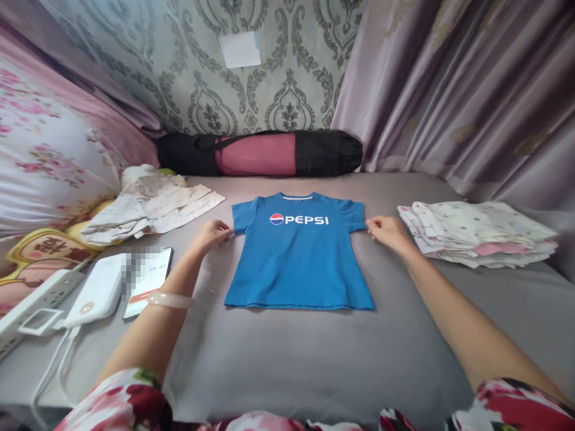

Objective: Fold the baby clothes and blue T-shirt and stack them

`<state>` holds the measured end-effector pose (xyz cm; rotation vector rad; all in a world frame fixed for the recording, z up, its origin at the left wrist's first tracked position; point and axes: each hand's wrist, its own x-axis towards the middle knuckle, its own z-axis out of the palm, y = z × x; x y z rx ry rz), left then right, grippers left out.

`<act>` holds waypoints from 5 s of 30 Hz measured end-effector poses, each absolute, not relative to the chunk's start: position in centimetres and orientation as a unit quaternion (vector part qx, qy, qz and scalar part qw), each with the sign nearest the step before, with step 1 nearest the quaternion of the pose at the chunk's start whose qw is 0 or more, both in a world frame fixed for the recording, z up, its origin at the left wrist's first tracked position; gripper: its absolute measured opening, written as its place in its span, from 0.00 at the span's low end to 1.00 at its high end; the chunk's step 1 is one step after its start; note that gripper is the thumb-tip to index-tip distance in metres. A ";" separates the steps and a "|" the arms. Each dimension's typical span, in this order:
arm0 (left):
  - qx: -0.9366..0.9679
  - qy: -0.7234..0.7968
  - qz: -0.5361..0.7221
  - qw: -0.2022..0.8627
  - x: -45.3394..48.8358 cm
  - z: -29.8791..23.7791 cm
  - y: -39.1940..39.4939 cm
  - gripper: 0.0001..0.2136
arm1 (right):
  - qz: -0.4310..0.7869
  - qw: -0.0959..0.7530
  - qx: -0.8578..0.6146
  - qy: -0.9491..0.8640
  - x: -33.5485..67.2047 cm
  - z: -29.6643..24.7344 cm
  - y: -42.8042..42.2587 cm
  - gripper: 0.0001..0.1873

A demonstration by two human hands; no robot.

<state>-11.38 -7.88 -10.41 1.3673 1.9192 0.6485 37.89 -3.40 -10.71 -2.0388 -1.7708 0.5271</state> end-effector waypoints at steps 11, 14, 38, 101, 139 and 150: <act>0.502 0.728 0.227 0.409 -7.6 -9.7 -20.1 0.24 | 0.357 0.075 -0.649 -0.668 35.4 -10.0 -15.6 0.26; 0.497 0.742 0.233 0.385 -6.5 -9.5 -21.9 0.24 | 0.375 0.038 -0.636 -0.674 34.9 -9.1 -16.9 0.28; 0.474 0.737 0.274 0.395 -5.8 -8.6 -22.0 0.34 | 0.281 -0.126 -0.589 -0.747 35.5 -7.1 -17.0 0.25; 0.798 0.592 0.060 0.100 5.0 -8.6 -9.7 0.13 | 0.088 0.136 -0.640 -0.751 33.8 -11.2 -13.6 0.17; 0.734 0.612 0.165 0.244 27.2 -10.3 3.0 0.15 | 0.234 0.060 -0.608 -0.757 34.1 -8.8 -18.5 0.12; 0.570 0.601 0.348 0.438 22.3 -9.8 4.9 0.06 | 0.307 0.095 -0.583 -0.746 34.4 -8.7 -18.5 0.07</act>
